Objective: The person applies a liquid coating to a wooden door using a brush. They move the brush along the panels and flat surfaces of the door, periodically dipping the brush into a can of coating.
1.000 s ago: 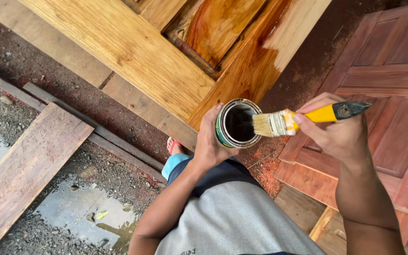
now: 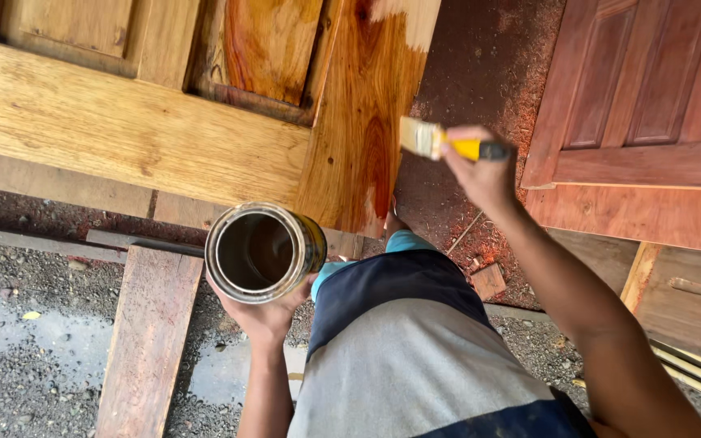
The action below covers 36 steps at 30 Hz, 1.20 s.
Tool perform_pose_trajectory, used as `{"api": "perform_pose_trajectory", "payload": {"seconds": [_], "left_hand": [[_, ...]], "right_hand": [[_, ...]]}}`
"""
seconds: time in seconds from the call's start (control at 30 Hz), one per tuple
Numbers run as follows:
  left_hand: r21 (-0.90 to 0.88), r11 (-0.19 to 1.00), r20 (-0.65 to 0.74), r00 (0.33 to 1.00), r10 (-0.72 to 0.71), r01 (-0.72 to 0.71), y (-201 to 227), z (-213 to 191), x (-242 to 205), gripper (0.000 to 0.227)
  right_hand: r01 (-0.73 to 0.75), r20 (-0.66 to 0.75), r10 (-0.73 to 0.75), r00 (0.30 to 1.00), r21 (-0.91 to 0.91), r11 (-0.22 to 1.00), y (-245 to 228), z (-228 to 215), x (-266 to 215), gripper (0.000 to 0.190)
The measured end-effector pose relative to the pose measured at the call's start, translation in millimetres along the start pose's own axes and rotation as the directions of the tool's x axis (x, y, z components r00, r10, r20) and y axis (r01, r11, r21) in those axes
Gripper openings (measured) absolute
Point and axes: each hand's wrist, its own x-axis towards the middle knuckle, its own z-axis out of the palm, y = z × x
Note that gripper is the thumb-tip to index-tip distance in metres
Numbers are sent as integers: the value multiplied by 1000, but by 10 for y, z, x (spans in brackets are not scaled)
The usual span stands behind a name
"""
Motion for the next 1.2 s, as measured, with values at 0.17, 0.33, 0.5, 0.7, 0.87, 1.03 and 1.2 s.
{"api": "perform_pose_trajectory", "payload": {"seconds": [0.17, 0.33, 0.5, 0.7, 0.87, 1.03, 1.2], "left_hand": [[-160, 983, -16, 996, -90, 87, -60, -70, -28, 126], [-333, 914, 4, 970, -242, 230, -95, -158, -105, 121], [-475, 827, 24, 944, -329, 301, -119, -202, -191, 118], [-617, 682, 68, 890, -450, 392, -154, -198, -278, 114], [-719, 547, 120, 852, -510, 429, -176, -250, -297, 110], [-829, 354, 176, 802, -571, 433, -184, -263, -287, 106], [-887, 186, 237, 763, -602, 422, -204, -331, -357, 103]], "right_hand": [[2, 290, -25, 957, 81, 997, -277, 31, -280, 12], [-7, 14, 7, 1000, -4, 1000, 45, -157, 285, 10], [-3, 240, -19, 970, 87, 996, -577, 193, -883, 15], [0, 175, -10, 985, 55, 998, -844, 158, -958, 18], [-163, 249, 135, 959, 96, 982, -546, 242, -888, 18], [40, 152, -53, 987, 88, 995, -539, 383, -788, 12], [-37, 223, -6, 975, 188, 982, -521, 438, -662, 15]]}}
